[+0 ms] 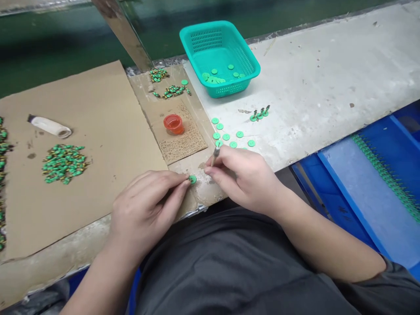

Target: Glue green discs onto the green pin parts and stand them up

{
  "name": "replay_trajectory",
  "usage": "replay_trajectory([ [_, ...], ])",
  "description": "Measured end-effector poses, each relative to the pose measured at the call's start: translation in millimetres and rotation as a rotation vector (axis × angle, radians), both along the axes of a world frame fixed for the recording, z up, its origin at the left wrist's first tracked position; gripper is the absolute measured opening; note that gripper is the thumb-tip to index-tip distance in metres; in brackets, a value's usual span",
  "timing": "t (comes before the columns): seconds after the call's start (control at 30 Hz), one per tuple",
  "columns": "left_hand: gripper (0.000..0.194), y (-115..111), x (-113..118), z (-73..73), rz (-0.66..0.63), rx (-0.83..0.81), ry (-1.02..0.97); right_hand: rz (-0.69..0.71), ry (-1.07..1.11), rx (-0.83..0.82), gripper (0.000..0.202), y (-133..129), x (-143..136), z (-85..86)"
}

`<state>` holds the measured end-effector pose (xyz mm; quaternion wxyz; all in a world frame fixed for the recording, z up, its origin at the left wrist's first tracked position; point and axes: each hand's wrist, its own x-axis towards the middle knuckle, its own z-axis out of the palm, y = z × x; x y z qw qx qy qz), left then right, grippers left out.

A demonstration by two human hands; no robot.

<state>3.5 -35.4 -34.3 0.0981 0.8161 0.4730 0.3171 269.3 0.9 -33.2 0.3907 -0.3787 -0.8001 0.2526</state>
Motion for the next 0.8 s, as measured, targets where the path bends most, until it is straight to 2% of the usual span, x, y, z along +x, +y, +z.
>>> replay_trajectory([
  [0.23, 0.007, 2.4, 1.4, -3.5, 0.004, 0.036, 0.01, 0.048, -0.002, -0.059, 0.01, 4.3, 4.1, 8.4],
  [0.4, 0.005, 2.6, 3.8, -3.0, -0.008, 0.058, 0.006, 0.064, -0.059, -0.057, 0.013, 5.6, 5.8, 14.3],
  [0.63, 0.007, 0.8, 5.5, -2.7, -0.007, 0.064, 0.027, -0.005, -0.024, -0.038, 0.027, 1.6, -1.0, 10.6],
  [0.8, 0.01, 1.8, 10.2, 0.1, 0.013, 0.046, 0.003, 0.009, 0.038, 0.027, 0.022, -1.0, -11.4, 7.8],
])
